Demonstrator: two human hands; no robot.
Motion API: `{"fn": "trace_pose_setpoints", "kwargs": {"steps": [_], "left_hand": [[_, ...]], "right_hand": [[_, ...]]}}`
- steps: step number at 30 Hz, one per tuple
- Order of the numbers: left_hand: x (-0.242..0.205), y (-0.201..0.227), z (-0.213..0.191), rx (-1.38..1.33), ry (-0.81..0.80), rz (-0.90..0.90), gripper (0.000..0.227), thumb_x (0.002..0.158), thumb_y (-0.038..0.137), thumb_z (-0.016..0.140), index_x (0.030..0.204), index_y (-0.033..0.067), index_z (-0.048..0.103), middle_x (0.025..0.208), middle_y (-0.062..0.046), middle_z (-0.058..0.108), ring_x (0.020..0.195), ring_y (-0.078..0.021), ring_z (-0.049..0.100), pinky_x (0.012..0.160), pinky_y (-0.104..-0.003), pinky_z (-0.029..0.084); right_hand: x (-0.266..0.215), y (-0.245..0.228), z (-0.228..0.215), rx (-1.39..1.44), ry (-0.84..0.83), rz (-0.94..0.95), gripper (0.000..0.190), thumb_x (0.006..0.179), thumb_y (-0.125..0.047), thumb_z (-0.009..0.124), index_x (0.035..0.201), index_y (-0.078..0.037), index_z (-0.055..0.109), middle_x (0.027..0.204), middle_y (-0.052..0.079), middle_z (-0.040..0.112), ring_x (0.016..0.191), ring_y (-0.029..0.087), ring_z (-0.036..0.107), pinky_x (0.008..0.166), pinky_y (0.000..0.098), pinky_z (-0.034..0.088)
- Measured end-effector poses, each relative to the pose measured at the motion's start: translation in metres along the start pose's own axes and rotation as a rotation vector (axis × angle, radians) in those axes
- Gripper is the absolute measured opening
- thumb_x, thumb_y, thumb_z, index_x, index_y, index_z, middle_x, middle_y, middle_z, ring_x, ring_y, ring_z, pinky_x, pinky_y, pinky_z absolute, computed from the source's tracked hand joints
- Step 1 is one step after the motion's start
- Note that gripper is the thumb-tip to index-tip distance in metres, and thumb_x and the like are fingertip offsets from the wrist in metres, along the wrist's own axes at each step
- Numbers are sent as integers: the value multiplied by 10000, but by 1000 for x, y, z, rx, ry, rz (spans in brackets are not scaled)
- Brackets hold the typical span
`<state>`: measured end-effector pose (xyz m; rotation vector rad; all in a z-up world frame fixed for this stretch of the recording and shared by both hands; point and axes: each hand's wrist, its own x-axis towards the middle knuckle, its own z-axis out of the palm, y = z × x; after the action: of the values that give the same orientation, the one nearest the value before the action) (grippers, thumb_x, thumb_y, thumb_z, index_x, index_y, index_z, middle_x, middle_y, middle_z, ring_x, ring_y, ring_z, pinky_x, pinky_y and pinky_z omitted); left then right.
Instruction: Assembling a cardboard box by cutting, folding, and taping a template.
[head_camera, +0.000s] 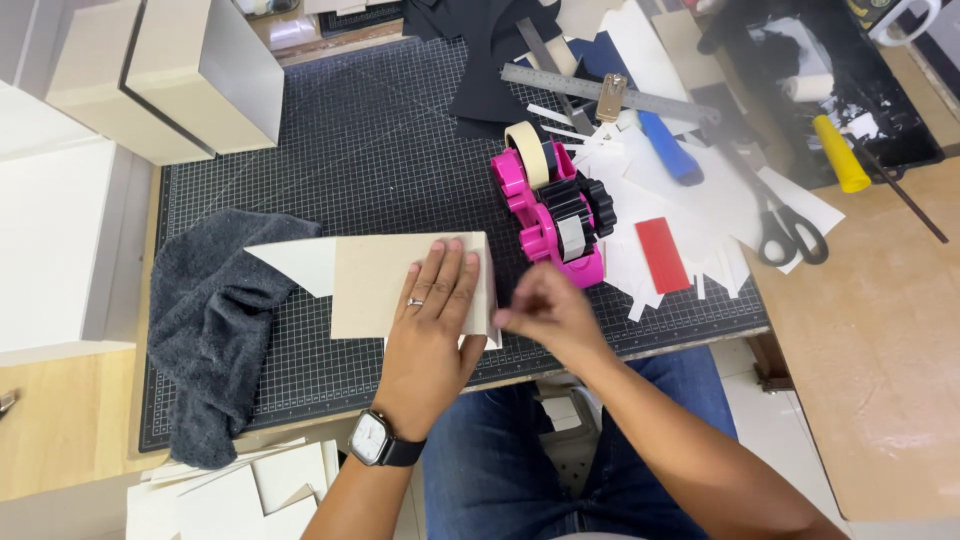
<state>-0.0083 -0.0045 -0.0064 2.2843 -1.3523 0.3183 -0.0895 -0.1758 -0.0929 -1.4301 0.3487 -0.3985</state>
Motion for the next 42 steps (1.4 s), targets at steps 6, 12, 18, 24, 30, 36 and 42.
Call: {"fn": "trace_pose_setpoints", "kwargs": {"steps": [6,12,18,24,30,36,42], "left_hand": [[2,0,-4,34,20,9,855,714,141,828,1491,-16,507,1568,-242,458,1468,-399,409,1233,-489,301],[14,-8,-13,87,-101,4,869,675,246,879,1456,44,554,1557,-246,429,1488,-434,326,1229,-551,228],[31,-32,-19,5,-363,-33,983,652,360,890,1488,108,439,1619,-200,340,1544,-423,206,1248,-586,45],[38,-33,-26,5,-360,-49,1390,602,318,917,1655,41,54,1570,-227,417,1461,-371,320,1218,-559,153],[35,-32,-26,-70,-343,-82,1455,577,253,899,1640,-8,-60,1498,-240,512,1448,-385,351,1235,-560,164],[37,-33,-21,-47,-366,-97,1442,570,294,910,1648,-5,0,1524,-221,477,1467,-372,317,1256,-533,122],[37,-37,-12,62,-392,-54,1315,539,393,888,1634,50,246,1573,-141,399,1477,-334,247,1257,-535,81]], "right_hand": [[15,-1,-115,-1098,611,-183,377,1043,-308,743,1266,-22,643,1098,178,607,1053,369,547,907,503,444],[42,41,-168,-1320,458,121,685,840,-371,849,1397,-27,647,1186,244,590,1106,478,591,921,588,513],[46,47,-199,-1375,410,262,322,988,-289,693,1295,-199,653,1024,158,717,1034,428,712,878,580,544],[10,-90,-54,-801,125,-668,284,1086,-178,479,1171,-155,750,961,75,722,950,305,649,923,365,481],[16,-85,8,-1303,-160,-903,337,985,-155,484,1277,-250,623,949,25,588,951,286,513,784,422,377],[101,-43,-6,-1077,128,-741,286,1014,-316,635,1294,-261,656,1072,-26,670,1059,254,601,863,427,454],[3,11,23,-172,219,-373,237,1072,-275,579,1194,-83,511,1072,70,650,1012,201,596,1002,372,435]]}}
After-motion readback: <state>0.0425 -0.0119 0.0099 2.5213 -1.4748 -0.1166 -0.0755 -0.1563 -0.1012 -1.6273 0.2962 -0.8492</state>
